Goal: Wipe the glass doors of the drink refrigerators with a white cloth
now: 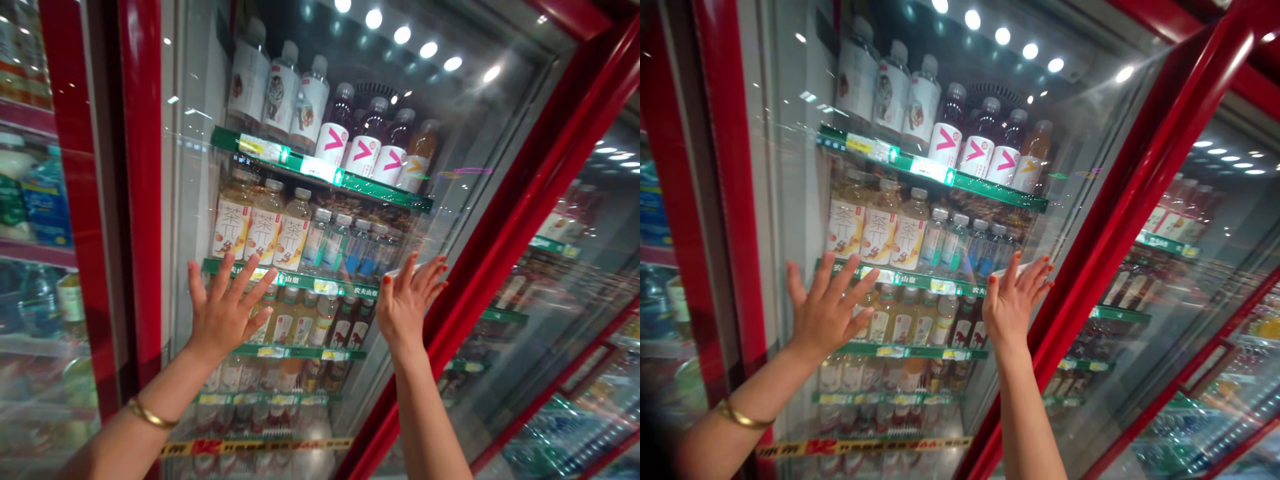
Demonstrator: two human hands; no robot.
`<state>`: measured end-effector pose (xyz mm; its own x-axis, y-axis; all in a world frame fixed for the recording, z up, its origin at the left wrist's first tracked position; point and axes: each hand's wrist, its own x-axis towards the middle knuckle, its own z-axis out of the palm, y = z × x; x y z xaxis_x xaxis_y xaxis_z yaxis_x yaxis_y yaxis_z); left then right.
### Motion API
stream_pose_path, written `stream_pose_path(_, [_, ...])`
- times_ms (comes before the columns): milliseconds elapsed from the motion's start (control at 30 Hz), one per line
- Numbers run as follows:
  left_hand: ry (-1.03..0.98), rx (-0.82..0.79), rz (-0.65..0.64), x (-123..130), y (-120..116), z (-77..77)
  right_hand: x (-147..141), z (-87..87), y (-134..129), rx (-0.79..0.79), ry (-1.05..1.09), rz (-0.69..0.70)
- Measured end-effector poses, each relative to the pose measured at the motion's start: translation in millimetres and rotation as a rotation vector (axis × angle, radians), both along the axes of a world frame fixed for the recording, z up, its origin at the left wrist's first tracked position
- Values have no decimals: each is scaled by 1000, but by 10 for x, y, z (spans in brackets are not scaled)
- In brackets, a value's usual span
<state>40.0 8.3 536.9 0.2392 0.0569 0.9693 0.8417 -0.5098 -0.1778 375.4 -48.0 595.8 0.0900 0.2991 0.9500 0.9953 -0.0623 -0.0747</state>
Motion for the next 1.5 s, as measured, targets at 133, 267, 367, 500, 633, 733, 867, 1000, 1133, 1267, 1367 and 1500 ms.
stream_pose_path(133, [-36,-30,-17,1,11,-15,-362,345,88,10,-55,30])
stream_pose_path(267, [-26,-32,-32,-13,-4,-11,-787,-251,62,-114,-297,125])
stream_pose_path(367, [-16,-60,-16,-22,-11,-22,-573,-773,-65,-133,-259,130])
stream_pose_path(500, [-12,-74,-7,-9,8,-46,-189,-673,-90,2,112,12])
stream_pose_path(633, [0,-52,2,12,10,-6,-711,-368,113,12,36,81])
stream_pose_path(733, [19,-32,21,-19,-40,-4,-1173,-611,125,-97,-253,182])
stream_pose_path(867, [10,-31,43,-141,-119,-266,-952,-970,-33,-136,-279,144])
stream_pose_path(1000, [-70,-46,56,-181,-87,-678,-772,-592,23,-68,-46,105])
stream_pose_path(1133, [-153,-19,25,-141,-18,-835,-1426,-364,192,-126,-290,263])
stream_pose_path(1267, [-158,5,29,-163,-30,-845,-1610,-666,128,-190,-619,345])
stream_pose_path(1367, [-142,2,42,-188,-63,-930,-1253,-569,34,-176,-525,243])
stream_pose_path(1500, [-159,65,18,-184,-71,-1093,-1265,30,127,-105,-314,145])
